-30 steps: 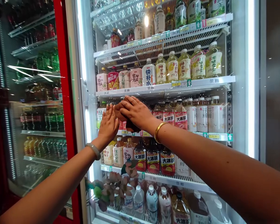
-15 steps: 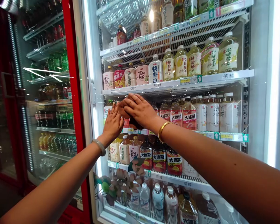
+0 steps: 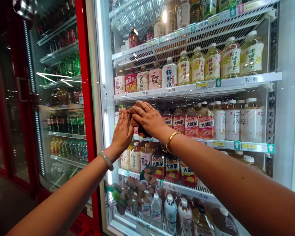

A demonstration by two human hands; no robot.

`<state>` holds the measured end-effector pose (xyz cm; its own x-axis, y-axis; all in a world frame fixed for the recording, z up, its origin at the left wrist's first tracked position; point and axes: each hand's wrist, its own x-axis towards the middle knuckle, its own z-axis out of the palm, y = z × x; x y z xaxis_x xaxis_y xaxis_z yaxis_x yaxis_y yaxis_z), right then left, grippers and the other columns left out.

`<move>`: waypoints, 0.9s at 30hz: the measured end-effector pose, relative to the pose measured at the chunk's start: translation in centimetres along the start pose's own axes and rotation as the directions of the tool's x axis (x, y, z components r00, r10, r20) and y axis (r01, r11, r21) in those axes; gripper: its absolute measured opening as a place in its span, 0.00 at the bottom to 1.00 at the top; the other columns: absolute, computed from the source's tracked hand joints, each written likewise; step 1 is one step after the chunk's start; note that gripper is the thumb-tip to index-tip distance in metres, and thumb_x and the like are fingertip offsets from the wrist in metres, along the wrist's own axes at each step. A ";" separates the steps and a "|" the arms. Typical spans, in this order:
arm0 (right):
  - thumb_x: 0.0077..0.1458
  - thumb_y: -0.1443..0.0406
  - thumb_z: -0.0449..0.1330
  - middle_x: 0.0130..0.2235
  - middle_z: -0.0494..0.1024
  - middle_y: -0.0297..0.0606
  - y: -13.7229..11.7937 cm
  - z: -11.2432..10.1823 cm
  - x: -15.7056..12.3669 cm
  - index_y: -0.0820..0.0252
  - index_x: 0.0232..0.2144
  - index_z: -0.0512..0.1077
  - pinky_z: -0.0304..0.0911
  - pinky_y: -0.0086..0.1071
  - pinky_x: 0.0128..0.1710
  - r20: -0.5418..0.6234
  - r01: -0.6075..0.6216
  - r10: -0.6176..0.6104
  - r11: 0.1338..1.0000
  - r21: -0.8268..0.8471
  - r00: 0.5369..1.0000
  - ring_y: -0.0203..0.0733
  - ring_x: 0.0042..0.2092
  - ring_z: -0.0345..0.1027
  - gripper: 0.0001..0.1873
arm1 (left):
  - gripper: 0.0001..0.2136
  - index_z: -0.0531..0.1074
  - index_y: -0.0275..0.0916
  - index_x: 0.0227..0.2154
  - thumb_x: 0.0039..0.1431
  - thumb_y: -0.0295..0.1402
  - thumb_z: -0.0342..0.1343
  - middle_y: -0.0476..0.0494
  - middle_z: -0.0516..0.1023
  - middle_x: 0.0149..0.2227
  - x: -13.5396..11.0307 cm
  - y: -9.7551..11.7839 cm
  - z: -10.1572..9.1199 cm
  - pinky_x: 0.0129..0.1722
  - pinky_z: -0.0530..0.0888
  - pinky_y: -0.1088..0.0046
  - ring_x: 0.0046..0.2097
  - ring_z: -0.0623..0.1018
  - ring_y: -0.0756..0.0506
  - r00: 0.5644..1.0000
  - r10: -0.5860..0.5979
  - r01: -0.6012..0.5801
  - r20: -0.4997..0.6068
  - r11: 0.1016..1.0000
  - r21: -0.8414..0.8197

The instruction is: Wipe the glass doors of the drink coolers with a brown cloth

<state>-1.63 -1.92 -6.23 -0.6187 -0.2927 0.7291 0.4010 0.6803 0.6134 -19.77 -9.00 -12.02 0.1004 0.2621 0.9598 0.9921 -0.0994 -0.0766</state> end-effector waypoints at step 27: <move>0.70 0.64 0.47 0.73 0.62 0.45 -1.9 0.5 2.9 0.63 0.67 0.66 0.49 0.52 0.77 -0.081 -0.238 0.263 0.943 0.233 0.961 0.49 0.74 0.55 0.27 | 0.35 0.53 0.37 0.73 0.66 0.35 0.57 0.31 0.62 0.71 2.4 -1.6 -0.5 0.73 0.62 0.51 0.72 0.63 0.34 0.993 0.091 -0.083 -0.071 0.991 0.101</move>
<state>-4.52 -3.73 -5.39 -0.4346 -0.1574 0.8868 0.3680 0.8677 0.3343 -21.13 -8.64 -9.45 0.1842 0.1833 0.9656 0.9828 -0.0237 -0.1830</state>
